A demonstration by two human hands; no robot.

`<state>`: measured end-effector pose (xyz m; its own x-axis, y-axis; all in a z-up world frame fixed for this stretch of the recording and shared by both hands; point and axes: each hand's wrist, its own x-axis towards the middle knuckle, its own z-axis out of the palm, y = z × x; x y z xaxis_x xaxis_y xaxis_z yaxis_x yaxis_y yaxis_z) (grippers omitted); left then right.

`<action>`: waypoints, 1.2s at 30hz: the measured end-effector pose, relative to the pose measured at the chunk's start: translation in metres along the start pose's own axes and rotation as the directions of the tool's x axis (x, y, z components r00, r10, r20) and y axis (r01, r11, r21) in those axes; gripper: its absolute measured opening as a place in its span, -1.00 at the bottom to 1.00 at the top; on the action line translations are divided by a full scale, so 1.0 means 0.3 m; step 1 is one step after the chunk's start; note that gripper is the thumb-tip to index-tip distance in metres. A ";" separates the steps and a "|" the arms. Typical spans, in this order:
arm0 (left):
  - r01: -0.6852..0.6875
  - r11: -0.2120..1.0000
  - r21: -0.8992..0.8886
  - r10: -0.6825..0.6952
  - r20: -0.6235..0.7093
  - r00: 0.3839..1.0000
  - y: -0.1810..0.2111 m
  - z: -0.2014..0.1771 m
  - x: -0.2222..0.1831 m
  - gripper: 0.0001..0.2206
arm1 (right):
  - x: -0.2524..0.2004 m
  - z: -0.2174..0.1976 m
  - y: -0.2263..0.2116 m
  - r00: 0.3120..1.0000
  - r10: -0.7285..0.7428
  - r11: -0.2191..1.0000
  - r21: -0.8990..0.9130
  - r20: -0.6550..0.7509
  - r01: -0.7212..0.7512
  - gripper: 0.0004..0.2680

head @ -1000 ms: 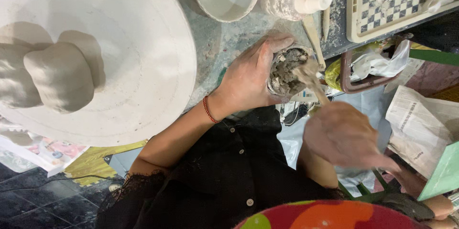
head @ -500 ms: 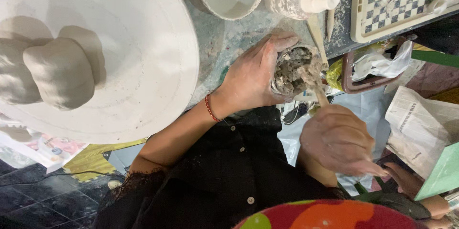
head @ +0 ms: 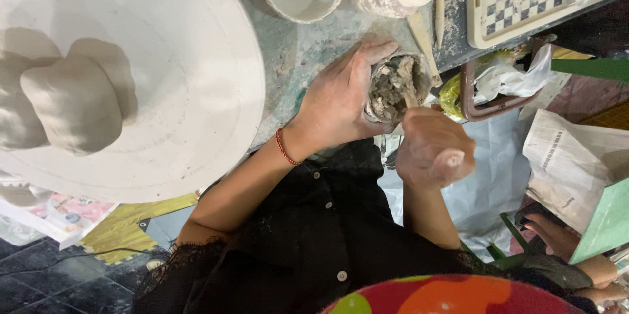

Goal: The person mixes a gray clay slurry in a small container using a wooden stick. They add water from a plastic cup and continue stirring to achieve a consistent texture.

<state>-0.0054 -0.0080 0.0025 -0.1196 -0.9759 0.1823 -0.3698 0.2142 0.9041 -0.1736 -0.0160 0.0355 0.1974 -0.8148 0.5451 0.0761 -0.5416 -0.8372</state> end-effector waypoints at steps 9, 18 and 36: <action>-0.003 1.000 -0.010 0.004 0.020 1.000 -0.018 0.014 -0.005 -0.03 | -0.141 -0.149 -0.036 0.987 0.019 0.939 0.342 -0.157 0.037 -0.64; 0.009 0.997 0.074 -0.022 0.170 0.985 -0.015 -0.005 0.008 0.15 | -0.150 -0.081 -0.032 0.997 0.075 0.989 0.128 0.009 -0.076 -0.63; 0.051 0.999 -0.006 -0.049 0.189 0.981 -0.020 0.002 0.021 0.13 | -0.218 -0.210 -0.148 0.999 0.012 0.981 0.195 0.047 -0.021 -0.56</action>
<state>-0.0045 -0.0154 -0.0019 -0.2733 -0.9600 0.0614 -0.3695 0.1637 0.9147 -0.2513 0.0483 0.0398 0.2443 -0.8105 0.5324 0.2614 -0.4737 -0.8410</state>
